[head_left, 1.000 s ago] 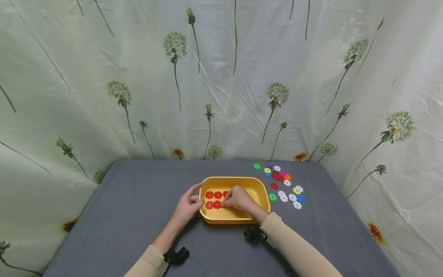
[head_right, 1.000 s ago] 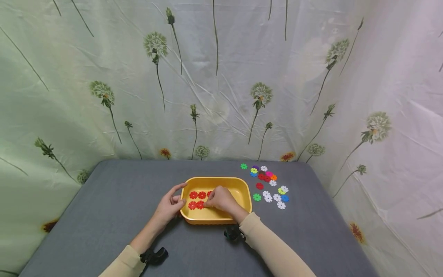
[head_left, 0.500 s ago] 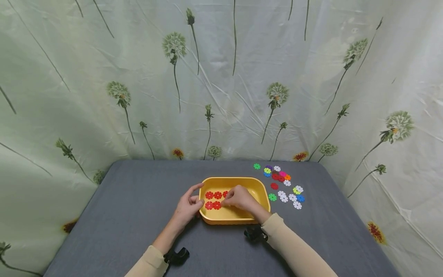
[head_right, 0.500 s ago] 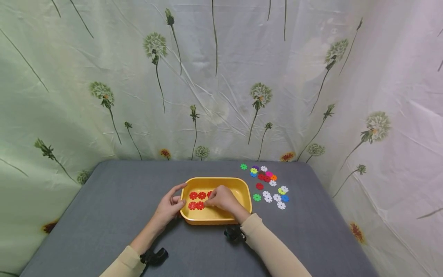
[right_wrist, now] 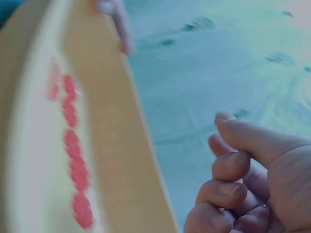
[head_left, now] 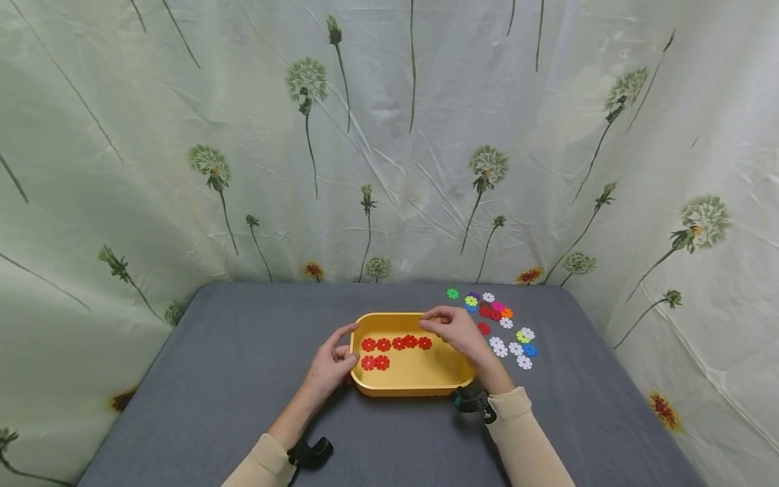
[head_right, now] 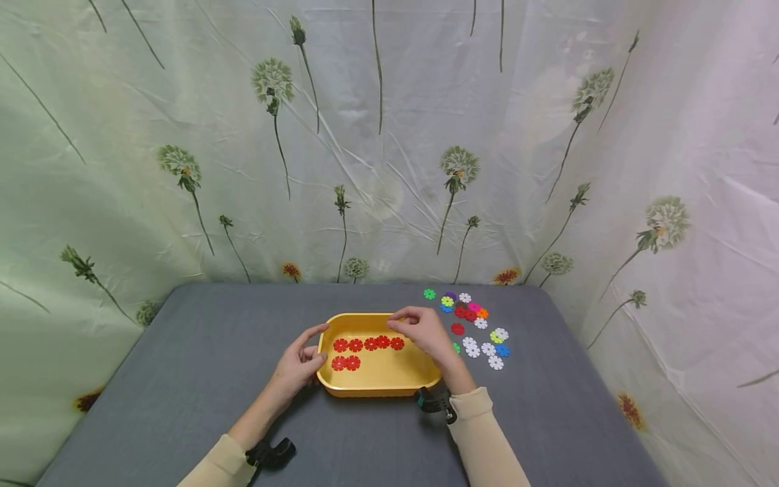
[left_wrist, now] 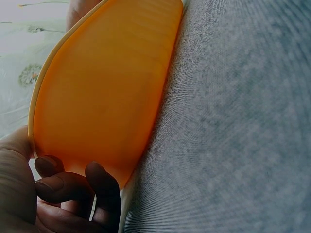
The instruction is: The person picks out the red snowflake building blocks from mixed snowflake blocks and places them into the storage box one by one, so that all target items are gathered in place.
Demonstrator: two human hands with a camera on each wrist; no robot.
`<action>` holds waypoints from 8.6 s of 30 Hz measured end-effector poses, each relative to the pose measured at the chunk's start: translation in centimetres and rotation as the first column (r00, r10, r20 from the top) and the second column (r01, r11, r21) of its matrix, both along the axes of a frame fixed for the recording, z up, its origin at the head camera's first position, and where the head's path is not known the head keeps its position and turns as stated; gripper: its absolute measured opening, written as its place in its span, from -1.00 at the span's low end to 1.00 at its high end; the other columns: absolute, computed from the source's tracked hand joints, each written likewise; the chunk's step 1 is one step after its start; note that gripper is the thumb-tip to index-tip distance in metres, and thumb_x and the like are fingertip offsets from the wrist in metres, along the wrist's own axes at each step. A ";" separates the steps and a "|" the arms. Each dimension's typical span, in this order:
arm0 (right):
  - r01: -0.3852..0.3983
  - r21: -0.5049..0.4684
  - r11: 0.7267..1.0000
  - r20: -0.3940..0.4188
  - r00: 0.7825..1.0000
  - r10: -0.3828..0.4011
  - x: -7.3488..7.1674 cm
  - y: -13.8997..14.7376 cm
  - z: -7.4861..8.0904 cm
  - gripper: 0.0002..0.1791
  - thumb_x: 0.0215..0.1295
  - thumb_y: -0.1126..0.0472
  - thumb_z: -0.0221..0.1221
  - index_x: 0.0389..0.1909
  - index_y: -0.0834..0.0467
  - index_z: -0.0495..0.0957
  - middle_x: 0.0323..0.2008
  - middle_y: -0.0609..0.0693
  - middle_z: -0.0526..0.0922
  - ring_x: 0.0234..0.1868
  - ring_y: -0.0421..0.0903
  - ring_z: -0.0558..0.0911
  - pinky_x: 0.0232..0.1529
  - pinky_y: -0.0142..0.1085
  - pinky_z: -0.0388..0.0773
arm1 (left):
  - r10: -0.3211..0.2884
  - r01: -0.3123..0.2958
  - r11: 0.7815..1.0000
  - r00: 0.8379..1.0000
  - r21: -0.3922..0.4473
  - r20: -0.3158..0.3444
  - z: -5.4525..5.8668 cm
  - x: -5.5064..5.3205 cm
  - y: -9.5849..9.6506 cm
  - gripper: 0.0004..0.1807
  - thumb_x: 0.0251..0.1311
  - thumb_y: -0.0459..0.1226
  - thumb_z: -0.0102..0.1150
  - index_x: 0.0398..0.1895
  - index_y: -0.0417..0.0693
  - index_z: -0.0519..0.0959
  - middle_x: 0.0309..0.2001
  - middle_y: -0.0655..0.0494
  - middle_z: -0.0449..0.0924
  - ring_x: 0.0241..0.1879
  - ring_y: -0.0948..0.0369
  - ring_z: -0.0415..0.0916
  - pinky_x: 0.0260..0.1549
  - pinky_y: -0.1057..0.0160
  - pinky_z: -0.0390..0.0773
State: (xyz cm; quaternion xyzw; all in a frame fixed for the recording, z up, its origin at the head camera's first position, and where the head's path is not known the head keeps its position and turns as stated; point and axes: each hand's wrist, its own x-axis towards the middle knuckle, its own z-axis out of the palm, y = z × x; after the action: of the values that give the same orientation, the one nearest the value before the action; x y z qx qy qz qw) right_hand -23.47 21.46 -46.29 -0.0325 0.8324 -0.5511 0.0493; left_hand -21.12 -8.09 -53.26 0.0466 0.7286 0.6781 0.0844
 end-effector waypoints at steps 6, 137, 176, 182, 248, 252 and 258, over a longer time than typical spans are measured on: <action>0.104 -0.038 0.994 -0.025 0.994 -0.105 0.4 3.5 1.0 -0.61 0.41 0.04 0.37 0.07 0.23 0.72 -0.54 -0.12 0.42 -0.45 -0.13 0.38 -0.39 -0.36 0.41 | -0.001 0.001 1.000 1.000 0.002 -0.005 -0.1 0.0 0.0 -0.32 0.34 -0.42 0.25 0.52 0.12 0.41 -0.53 0.11 0.47 -0.59 0.17 0.41 -0.56 0.31 0.50; -0.054 0.160 0.986 0.167 0.986 0.027 0.7 -4.7 -2.7 -0.83 0.31 0.19 0.42 -0.41 0.21 0.77 -0.75 -0.11 0.42 -0.71 -0.22 0.29 -0.64 -0.39 0.14 | -0.007 0.006 1.000 1.000 0.007 0.024 0.1 0.0 0.0 -0.31 0.34 -0.41 0.25 0.52 0.15 0.41 -0.52 0.08 0.49 -0.62 0.18 0.37 -0.61 0.31 0.42; 0.043 0.469 0.882 -0.001 0.999 -0.048 1.5 -5.4 -3.1 -0.73 0.15 0.00 0.55 -0.39 0.09 0.73 -0.56 -0.08 0.61 -0.55 -0.12 0.47 -0.49 -0.33 0.31 | 0.009 -0.009 1.000 1.000 -0.007 0.028 0.2 0.0 0.1 -0.31 0.33 -0.40 0.27 0.51 0.15 0.42 -0.50 0.10 0.54 -0.58 0.17 0.39 -0.59 0.31 0.45; 0.008 0.299 0.954 0.061 0.998 -0.027 1.3 -4.9 -2.5 -0.65 0.28 0.10 0.46 0.01 0.18 0.72 -0.66 -0.04 0.57 -0.68 -0.16 0.42 -0.63 -0.37 0.25 | 0.008 -0.007 1.000 1.000 -0.004 0.025 0.1 0.0 0.1 -0.31 0.33 -0.40 0.27 0.51 0.15 0.42 -0.50 0.08 0.52 -0.59 0.15 0.38 -0.58 0.31 0.46; 0.360 0.334 0.871 0.000 0.924 -0.382 -4.4 10.7 -5.6 -0.55 0.49 0.14 0.28 0.27 0.28 0.59 -0.70 -0.06 0.58 -0.76 -0.23 0.49 -0.66 -0.41 0.44 | 0.003 -0.003 1.000 1.000 -0.014 0.013 -0.1 0.0 0.0 -0.32 0.35 -0.39 0.25 0.52 0.15 0.40 -0.52 0.13 0.48 -0.60 0.17 0.37 -0.58 0.32 0.46; 0.375 0.351 0.858 -0.013 0.918 -0.396 -4.2 10.5 -5.6 -0.61 0.48 0.15 0.28 0.17 0.32 0.60 -0.69 -0.04 0.59 -0.75 -0.22 0.50 -0.66 -0.40 0.46 | 0.000 0.000 1.000 1.000 -0.009 0.017 -0.2 0.0 0.0 -0.32 0.35 -0.39 0.25 0.52 0.16 0.40 -0.52 0.12 0.48 -0.60 0.16 0.36 -0.59 0.31 0.45; 0.427 0.246 0.870 0.046 0.892 -0.451 -4.1 10.6 -5.5 -0.71 0.47 0.16 0.29 -0.03 0.34 0.62 -0.67 -0.05 0.58 -0.74 -0.21 0.48 -0.65 -0.39 0.48 | 0.000 0.001 1.000 1.000 -0.021 0.017 -0.3 0.0 0.0 -0.33 0.35 -0.37 0.24 0.52 0.16 0.39 -0.52 0.12 0.48 -0.60 0.16 0.37 -0.59 0.32 0.45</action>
State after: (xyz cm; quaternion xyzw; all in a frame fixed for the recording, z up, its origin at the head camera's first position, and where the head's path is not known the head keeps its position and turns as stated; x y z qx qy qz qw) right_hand -27.58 32.02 -51.77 0.1915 0.8723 -0.4489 -0.0314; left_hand -21.16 -8.05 -53.54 0.0402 0.7349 0.6708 0.0912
